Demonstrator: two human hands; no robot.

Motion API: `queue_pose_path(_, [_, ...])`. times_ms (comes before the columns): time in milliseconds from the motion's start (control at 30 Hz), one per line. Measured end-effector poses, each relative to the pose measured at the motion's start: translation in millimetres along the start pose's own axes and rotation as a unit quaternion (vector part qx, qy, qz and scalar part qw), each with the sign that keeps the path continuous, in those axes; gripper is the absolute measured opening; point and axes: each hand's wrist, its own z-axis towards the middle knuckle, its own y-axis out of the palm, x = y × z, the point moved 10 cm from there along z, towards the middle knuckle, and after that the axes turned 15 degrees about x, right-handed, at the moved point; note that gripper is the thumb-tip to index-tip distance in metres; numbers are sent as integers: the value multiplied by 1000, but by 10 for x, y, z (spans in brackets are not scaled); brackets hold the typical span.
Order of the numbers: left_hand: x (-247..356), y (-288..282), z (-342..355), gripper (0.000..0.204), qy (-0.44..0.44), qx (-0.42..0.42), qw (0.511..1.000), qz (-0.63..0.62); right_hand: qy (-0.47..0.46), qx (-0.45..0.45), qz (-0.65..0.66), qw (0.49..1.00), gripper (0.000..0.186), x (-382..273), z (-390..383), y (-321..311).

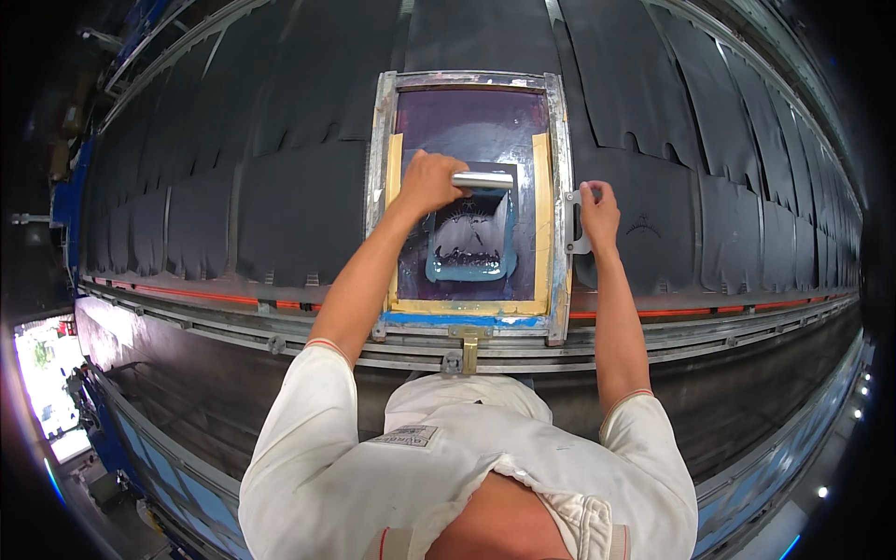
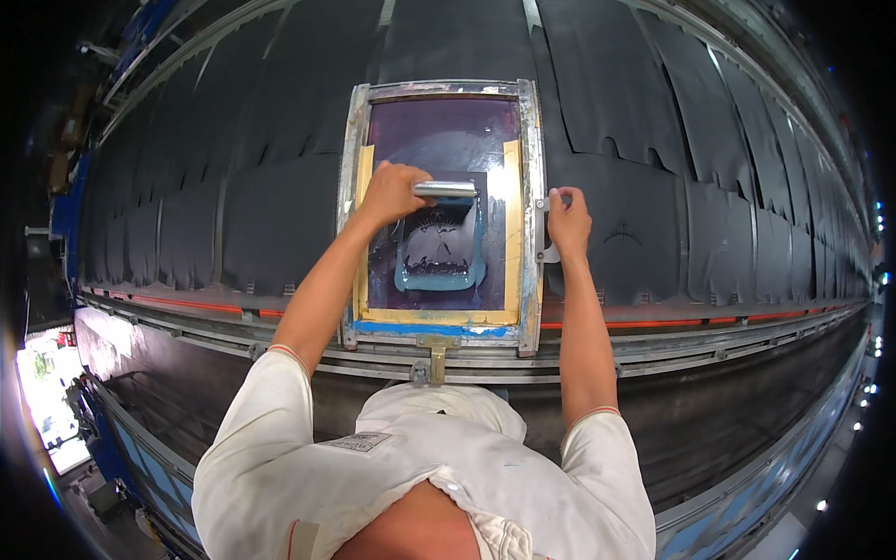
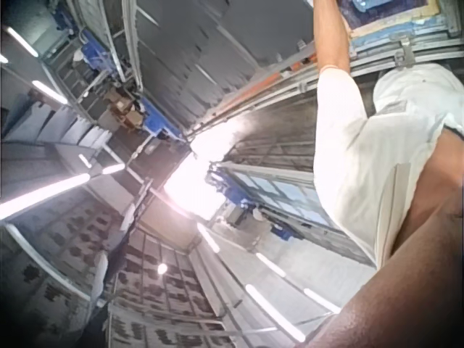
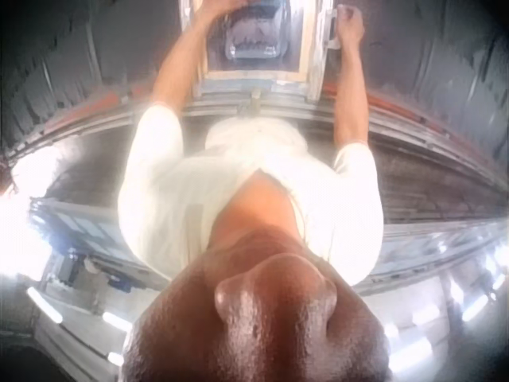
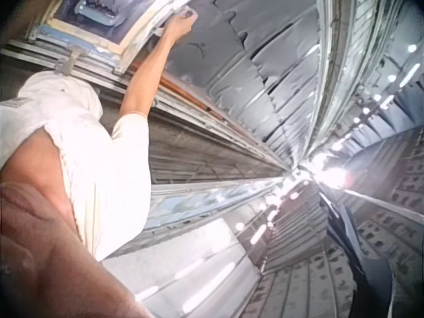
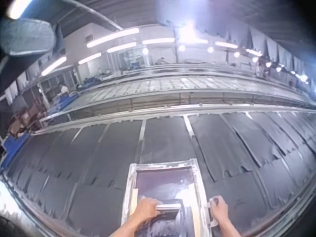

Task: The person uses a squeegee to pull purple ink across a screen-printing frame, repeatedly wiping the mesh and reapplying ink to transfer a design onto a dark fabric below. The person occasionally lifts the frame to check the printed area and continues the process.

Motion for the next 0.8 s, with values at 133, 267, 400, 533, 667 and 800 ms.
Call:
queue_pose_path(133, [20, 132, -84, 28, -20, -30, 999, -15, 75, -35, 53, 995, 33, 424, -2, 240])
queue_pose_path(267, [471, -82, -827, 48, 32, 75, 996, -42, -45, 40, 32, 998, 30, -44, 43, -111])
queue_pose_path(400, [936, -203, -1568, 55, 43, 54, 997, -21, 40, 0, 90, 995, 27, -352, 51, -238])
queue_pose_path(533, [921, -271, -1642, 50, 13, 110, 994, 21, 23, -17, 151, 988, 26, -181, -22, -60])
queue_pose_path(667, [1066, -458, -1575, 42, -3, 128, 989, 75, -8, 4, 216, 976, 25, 64, -128, 127])
queue_pose_path(800, [1173, -373, -1957, 40, 3, 110, 988, 107, -14, -21, 207, 978, 24, 204, -139, 286])
